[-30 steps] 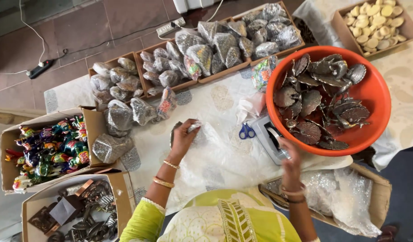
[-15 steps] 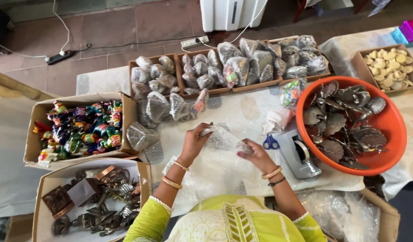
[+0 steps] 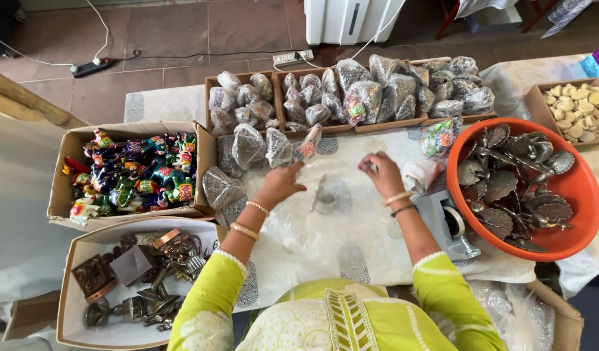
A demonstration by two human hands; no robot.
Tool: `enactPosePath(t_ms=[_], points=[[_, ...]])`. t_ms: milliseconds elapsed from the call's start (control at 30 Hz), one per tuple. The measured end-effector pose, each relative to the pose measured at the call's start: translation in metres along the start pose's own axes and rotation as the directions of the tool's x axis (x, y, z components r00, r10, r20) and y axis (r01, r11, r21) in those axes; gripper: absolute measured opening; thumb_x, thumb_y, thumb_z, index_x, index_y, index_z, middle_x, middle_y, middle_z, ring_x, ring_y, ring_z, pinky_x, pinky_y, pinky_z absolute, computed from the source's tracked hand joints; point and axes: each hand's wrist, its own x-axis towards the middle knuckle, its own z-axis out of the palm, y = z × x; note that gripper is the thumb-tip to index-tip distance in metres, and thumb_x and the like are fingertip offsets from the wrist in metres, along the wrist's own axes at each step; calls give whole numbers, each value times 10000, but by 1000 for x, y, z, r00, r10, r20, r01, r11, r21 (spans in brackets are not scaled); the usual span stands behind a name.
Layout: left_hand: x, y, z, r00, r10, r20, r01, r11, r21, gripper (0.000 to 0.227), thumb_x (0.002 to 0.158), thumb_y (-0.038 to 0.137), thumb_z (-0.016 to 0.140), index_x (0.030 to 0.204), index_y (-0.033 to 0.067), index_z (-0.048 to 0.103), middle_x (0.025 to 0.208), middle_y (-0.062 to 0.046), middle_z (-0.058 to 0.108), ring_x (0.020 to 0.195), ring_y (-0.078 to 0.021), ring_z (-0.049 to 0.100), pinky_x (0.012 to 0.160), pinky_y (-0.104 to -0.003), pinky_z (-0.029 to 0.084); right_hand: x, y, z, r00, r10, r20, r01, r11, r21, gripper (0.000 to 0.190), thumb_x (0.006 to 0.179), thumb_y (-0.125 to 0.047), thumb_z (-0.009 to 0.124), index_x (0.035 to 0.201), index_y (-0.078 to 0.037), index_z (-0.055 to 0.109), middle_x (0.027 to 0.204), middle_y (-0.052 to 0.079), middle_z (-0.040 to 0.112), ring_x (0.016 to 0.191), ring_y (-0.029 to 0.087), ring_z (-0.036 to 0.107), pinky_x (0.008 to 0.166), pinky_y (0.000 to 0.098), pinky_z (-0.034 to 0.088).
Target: The person wraps decorative silver-colored items in bubble wrap and secures them with tape before placing them into a large orange basin.
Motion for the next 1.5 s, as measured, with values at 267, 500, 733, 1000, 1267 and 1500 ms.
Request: enactPosePath(t_ms=[267, 500, 733, 1000, 1267, 1500], points=[[32, 17, -79, 991, 18, -136, 34, 929, 367, 354, 852, 305, 767, 1176, 191, 678, 808, -57, 736, 733, -222, 675, 642, -400, 566, 77, -3, -29, 939, -75, -337, 54, 996, -71, 69, 1031, -120, 627, 983, -106, 674, 928, 46, 747, 827, 153, 715, 659, 289, 577], [7, 67, -112, 831, 270, -486, -177, 957, 228, 177, 938, 170, 761, 1072, 86, 682, 848, -81, 659, 713, -227, 636, 623, -372, 523, 67, 1, -71, 895, 53, -443, 205, 832, 515, 88, 1068, -22, 552, 1120, -82, 589, 1007, 32, 651, 904, 112, 709, 769, 233, 626], [-53, 109, -71, 615, 673, -411, -533, 739, 412, 178, 945, 165, 770, 891, 44, 652, 884, -68, 627, 800, -186, 600, 643, -301, 550, -27, 32, -78, 734, 127, -667, 338, 784, 521, 116, 1118, -60, 582, 1233, -60, 600, 1215, 57, 624, 1112, 164, 622, 1015, 292, 550], [-98, 75, 72, 925, 325, 195, -174, 820, -545, 195, 997, 191, 677, 1138, 57, 688, 1090, -85, 744, 984, -194, 716, 841, -307, 605, -132, 141, -22, 788, 349, -508, 229, 600, 767, 127, 1119, -151, 568, 1230, -88, 561, 1146, 46, 613, 1072, 171, 620, 1003, 323, 541], [-30, 56, 139, 982, 135, 135, 8, 677, -736, 559, 995, 172, 684, 1463, 63, 398, 1467, -171, 536, 1359, -220, 527, 1083, -401, 506, -124, 140, -28, 863, 396, -314, 136, 416, 899, 190, 1077, -159, 584, 1246, -75, 562, 1154, 60, 632, 1074, 186, 634, 995, 340, 544], [5, 78, 117, 982, 107, 154, 115, 306, -945, 787, 898, 30, 716, 1508, 162, 235, 1328, -140, 425, 1261, -222, 465, 1091, -372, 452, -101, 133, -27, 923, 369, -112, 27, 228, 973, 245, 1041, -165, 598, 1260, -63, 563, 1161, 73, 649, 1076, 200, 647, 988, 355, 547]])
